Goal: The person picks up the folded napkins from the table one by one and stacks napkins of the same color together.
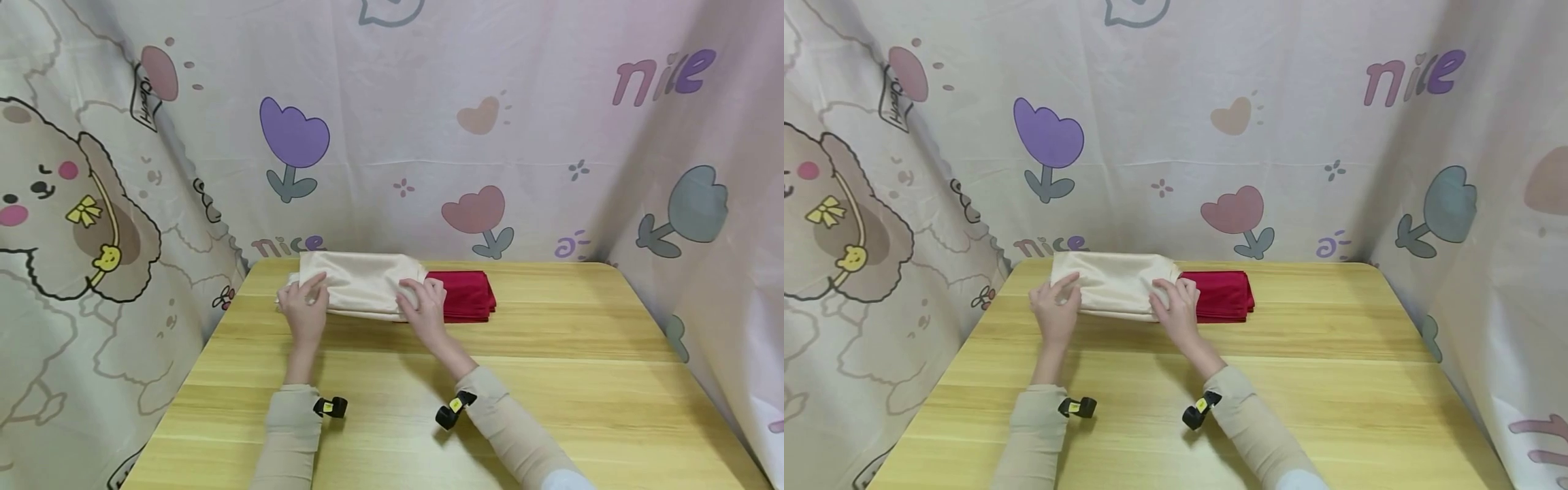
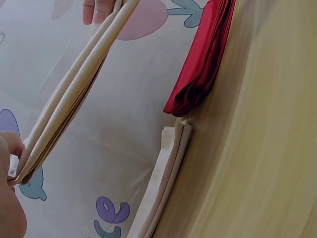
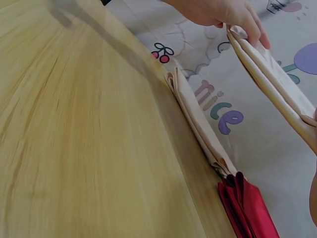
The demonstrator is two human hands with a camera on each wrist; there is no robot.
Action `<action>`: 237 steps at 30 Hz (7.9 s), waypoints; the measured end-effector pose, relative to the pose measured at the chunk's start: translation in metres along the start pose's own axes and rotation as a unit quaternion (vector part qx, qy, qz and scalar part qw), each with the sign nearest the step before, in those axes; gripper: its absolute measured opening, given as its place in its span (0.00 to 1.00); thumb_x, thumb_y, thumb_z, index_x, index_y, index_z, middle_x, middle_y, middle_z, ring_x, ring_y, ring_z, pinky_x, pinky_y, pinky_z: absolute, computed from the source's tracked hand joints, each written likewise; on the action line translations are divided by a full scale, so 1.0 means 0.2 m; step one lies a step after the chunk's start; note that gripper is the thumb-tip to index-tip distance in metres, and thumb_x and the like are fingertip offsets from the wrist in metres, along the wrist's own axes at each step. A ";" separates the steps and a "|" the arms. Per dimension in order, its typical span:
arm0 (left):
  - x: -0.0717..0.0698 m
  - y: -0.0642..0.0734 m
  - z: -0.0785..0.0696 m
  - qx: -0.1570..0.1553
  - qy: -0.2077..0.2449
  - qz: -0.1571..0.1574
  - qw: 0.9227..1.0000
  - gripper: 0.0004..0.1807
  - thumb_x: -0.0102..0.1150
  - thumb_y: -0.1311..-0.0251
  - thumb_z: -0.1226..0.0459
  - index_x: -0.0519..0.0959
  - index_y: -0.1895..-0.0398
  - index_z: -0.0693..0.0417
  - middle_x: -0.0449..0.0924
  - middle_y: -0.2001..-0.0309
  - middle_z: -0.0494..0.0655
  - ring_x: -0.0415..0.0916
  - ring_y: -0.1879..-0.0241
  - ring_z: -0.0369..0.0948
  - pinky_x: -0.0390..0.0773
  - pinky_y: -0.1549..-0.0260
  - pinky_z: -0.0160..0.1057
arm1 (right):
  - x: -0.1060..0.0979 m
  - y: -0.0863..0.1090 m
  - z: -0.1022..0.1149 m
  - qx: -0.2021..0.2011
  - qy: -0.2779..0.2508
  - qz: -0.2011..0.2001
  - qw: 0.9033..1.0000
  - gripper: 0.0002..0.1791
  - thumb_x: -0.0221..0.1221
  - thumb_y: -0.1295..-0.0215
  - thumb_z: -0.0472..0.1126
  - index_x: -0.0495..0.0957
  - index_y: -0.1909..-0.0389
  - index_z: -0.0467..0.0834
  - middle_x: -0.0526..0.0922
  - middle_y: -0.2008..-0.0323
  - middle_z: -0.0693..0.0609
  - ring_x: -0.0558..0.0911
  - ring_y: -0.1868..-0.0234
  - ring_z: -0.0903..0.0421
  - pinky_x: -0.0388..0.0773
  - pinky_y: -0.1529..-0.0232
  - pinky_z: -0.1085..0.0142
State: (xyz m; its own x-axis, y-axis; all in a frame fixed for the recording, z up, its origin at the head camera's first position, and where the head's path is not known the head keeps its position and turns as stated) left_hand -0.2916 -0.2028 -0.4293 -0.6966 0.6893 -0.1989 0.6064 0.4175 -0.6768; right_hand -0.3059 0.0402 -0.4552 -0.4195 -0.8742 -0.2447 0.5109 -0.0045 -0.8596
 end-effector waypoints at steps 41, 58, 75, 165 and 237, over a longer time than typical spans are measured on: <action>-0.04 -0.11 0.27 -0.084 -0.030 0.007 0.996 0.11 0.66 0.49 0.69 0.87 0.61 0.54 0.82 0.61 0.62 0.54 0.61 0.35 0.53 0.46 0.51 | 0.26 -0.03 -0.01 0.053 0.069 0.169 0.982 0.19 0.67 0.41 0.40 0.80 0.49 0.43 0.74 0.71 0.47 0.69 0.61 0.48 0.61 0.62 0.57; -0.02 -0.17 0.36 -0.105 -0.059 0.043 0.992 0.12 0.65 0.46 0.68 0.87 0.58 0.54 0.82 0.58 0.64 0.61 0.56 0.50 0.52 0.47 0.54 | 0.38 -0.06 -0.10 0.081 0.091 0.216 0.969 0.18 0.64 0.39 0.42 0.79 0.47 0.44 0.80 0.63 0.46 0.71 0.56 0.47 0.65 0.56 0.55; 0.00 -0.20 0.46 -0.129 -0.094 0.076 0.984 0.13 0.63 0.43 0.67 0.85 0.54 0.54 0.73 0.39 0.68 0.63 0.47 0.58 0.52 0.45 0.57 | 0.47 -0.05 -0.13 0.113 0.109 0.273 0.949 0.20 0.62 0.37 0.44 0.77 0.44 0.45 0.80 0.58 0.44 0.71 0.52 0.46 0.65 0.54 0.55; 0.05 -0.12 0.71 -0.149 -0.356 0.431 0.816 0.46 0.27 0.30 0.36 0.38 0.22 0.58 0.24 0.23 0.62 0.15 0.25 0.60 0.15 0.39 0.72 | 0.63 0.07 -0.23 0.154 0.292 0.531 0.780 0.34 0.34 0.24 0.61 0.43 0.22 0.54 0.32 0.21 0.49 0.27 0.21 0.50 0.28 0.24 0.46; -0.11 -0.01 0.21 -0.024 -0.306 0.388 0.869 0.44 0.31 0.32 0.34 0.48 0.22 0.50 0.37 0.21 0.55 0.25 0.22 0.57 0.20 0.36 0.71 | 0.20 0.04 -0.07 0.096 0.263 0.419 0.864 0.35 0.48 0.28 0.60 0.54 0.24 0.55 0.48 0.21 0.51 0.39 0.20 0.51 0.41 0.24 0.44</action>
State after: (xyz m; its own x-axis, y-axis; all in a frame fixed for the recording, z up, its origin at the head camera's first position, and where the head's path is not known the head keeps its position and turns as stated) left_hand -0.2934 -0.2439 -0.4534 -0.1364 0.3366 -0.9317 0.9895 0.0014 -0.1443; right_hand -0.3291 0.0116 -0.4772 -0.0990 -0.2684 -0.9582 0.8946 0.3976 -0.2038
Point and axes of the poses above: each hand's wrist, its own y-axis away from the middle knuckle, its own x-axis out of the palm, z = x × y, the point moved 4 cm from there along -y, towards the middle knuckle
